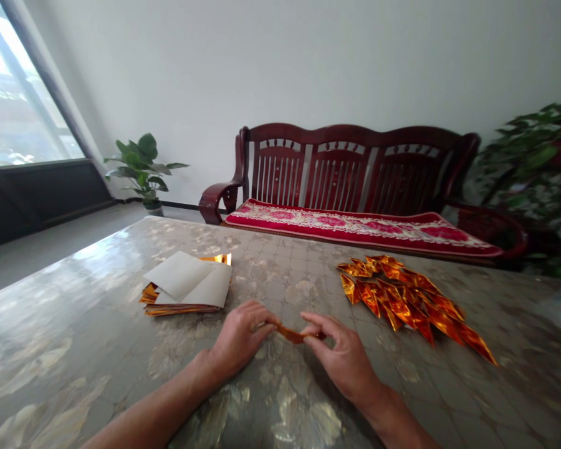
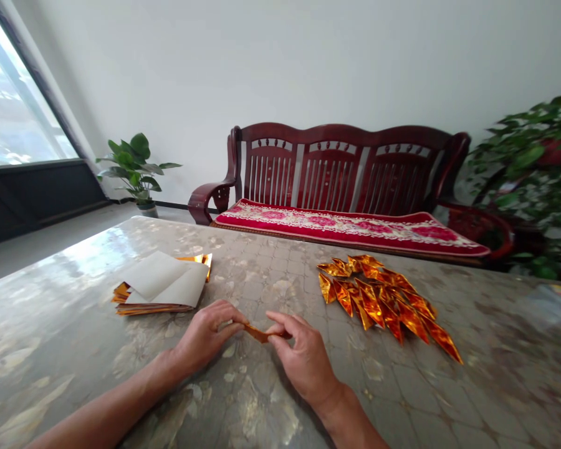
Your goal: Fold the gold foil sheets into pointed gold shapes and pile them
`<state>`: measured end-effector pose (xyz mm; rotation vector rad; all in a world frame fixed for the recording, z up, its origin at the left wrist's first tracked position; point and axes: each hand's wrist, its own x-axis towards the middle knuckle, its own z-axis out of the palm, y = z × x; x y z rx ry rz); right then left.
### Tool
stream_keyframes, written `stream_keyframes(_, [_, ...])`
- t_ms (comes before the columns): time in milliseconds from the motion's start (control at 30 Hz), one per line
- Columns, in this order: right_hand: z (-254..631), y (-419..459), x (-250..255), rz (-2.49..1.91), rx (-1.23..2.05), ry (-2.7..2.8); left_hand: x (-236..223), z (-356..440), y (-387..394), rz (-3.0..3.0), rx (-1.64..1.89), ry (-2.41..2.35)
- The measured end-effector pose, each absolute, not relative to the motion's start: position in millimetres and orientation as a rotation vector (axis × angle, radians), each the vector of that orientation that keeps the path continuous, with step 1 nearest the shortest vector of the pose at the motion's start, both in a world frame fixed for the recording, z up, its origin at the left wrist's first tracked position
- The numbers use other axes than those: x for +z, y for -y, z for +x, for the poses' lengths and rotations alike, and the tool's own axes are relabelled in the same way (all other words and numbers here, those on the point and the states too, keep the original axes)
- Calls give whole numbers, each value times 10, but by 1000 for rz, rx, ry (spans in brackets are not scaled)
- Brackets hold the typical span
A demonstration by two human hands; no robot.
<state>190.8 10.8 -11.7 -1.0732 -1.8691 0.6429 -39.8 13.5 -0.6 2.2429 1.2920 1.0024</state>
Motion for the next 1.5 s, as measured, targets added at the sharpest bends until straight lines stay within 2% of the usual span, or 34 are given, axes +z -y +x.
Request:
stream_keyframes(200, [1825,-30,-136,-1037,542,1894,82,-230,-11,2484,944,-1253])
stream_keyframes(467, [1742,-6,-59,-1059,742,1618,91,-255,27,2062,937,-1342])
stream_keyframes(833, [1718,29,-8,-1031,885,1542,134,-179,138,1924,892,-1236])
stream_keyframes(1200, [1768,65,72,-966,887,1509,278,70,136,1782,1116,-1201])
stream_keyframes(1500, [1768,-9,56,-949,1054,1255,46,265,85,1408,1231,-1034])
